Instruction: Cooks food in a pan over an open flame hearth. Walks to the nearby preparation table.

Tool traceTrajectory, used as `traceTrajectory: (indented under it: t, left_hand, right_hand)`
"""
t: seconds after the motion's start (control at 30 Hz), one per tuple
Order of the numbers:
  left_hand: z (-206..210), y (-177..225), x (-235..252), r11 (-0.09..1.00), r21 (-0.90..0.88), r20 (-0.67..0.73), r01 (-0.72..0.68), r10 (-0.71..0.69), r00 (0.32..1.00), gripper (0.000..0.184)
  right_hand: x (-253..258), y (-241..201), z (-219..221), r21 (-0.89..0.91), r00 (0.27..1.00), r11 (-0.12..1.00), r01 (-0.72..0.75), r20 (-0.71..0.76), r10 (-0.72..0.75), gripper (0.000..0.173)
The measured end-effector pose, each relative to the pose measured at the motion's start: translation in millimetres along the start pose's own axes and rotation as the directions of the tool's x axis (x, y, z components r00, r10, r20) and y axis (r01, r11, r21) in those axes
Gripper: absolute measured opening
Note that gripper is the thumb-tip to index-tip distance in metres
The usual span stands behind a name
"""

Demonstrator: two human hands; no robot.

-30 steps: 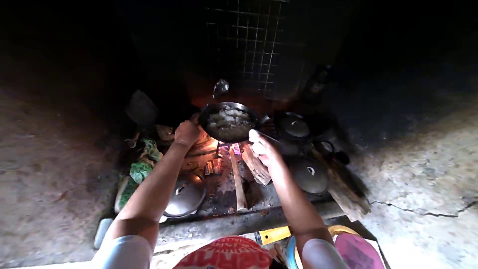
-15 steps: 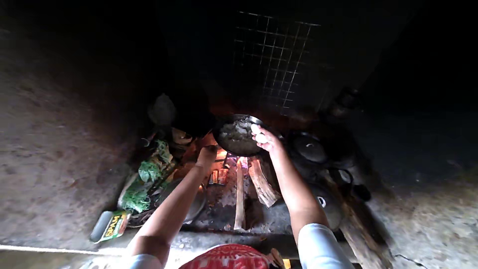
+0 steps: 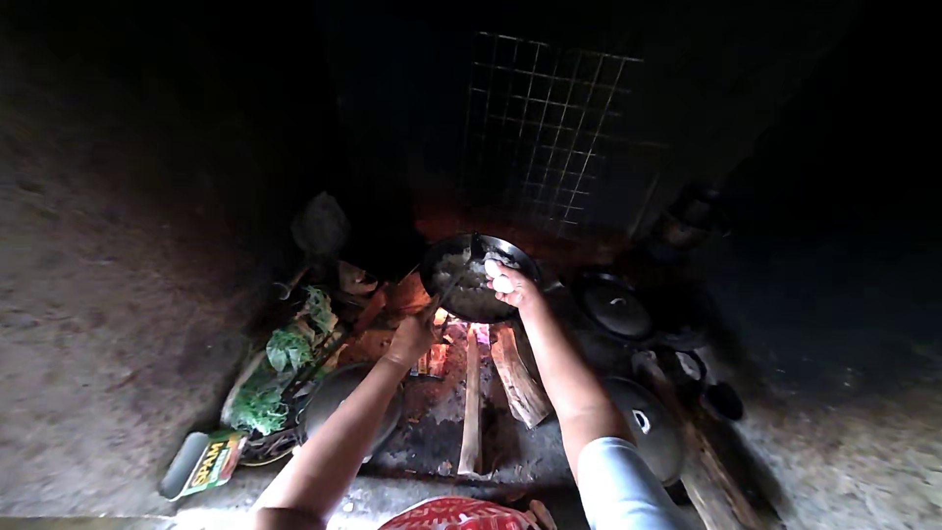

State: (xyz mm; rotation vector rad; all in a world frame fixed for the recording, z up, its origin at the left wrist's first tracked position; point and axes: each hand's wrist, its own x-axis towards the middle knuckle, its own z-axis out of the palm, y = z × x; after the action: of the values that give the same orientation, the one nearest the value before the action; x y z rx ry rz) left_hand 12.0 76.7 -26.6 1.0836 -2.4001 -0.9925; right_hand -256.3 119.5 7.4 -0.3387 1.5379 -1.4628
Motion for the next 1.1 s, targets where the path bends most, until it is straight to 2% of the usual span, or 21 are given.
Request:
traceTrajectory:
  t: [0.13, 0.3, 0.4, 0.47, 0.67, 0.9, 1.03, 1.1]
  left_hand:
    - [-6.7, 3.4, -3.1, 0.999, 0.052, 0.004, 0.005, -0.005, 1.000, 0.051]
    - [-9.5, 7.8, -7.1, 0.997, 0.082, -0.084, 0.015, -0.008, 0.996, 0.054]
    - [-8.6, 3.7, -4.1, 0.991, 0.136, -0.009, 0.017, -0.016, 1.000, 0.054]
    - [-5.2, -2.0, -0.8, 0.993, 0.120, 0.000, 0.005, -0.005, 1.000, 0.053]
    - [-12.4, -3.9, 5.8, 0.998, -0.029, -0.093, -0.053, 0.050, 0.994, 0.048]
    - [-25.9, 7.6, 4.3, 0.992, 0.044, -0.178, -0.122, 0.128, 0.976, 0.050]
    - [-24.3, 8.3, 5.5, 0.984, 0.175, -0.024, -0.011, 0.015, 1.000, 0.051]
    - [-23.0, 8.3, 5.7, 0.985, 0.171, -0.011, 0.011, -0.010, 1.000, 0.052]
  right_hand:
    - [8.5, 1.5, -2.7, 0.017, 1.000, 1.000, -0.004, 0.006, 0.004, 0.040]
    - [6.7, -5.6, 0.2, 0.026, 1.000, 1.000, 0.003, 0.015, -0.004, 0.040]
    - [8.0, -8.3, 1.7, 0.004, 1.000, 1.000, 0.011, 0.024, -0.011, 0.040]
    - [8.3, -8.3, 0.9, -0.028, 1.000, 0.999, 0.022, 0.023, -0.022, 0.041]
    - [3.3, -8.9, -0.7, 0.003, 0.995, 0.999, 0.035, 0.088, -0.036, 0.036]
    - [6.0, -7.5, 0.6, 0.009, 0.989, 0.996, 0.083, 0.122, -0.084, 0.036]
    - [1.9, -8.1, 3.8, 0.022, 0.987, 0.994, 0.103, 0.122, -0.105, 0.034]
    - [-0.2, -7.6, 4.4, 0.010, 0.986, 0.993, 0.117, 0.118, -0.117, 0.033]
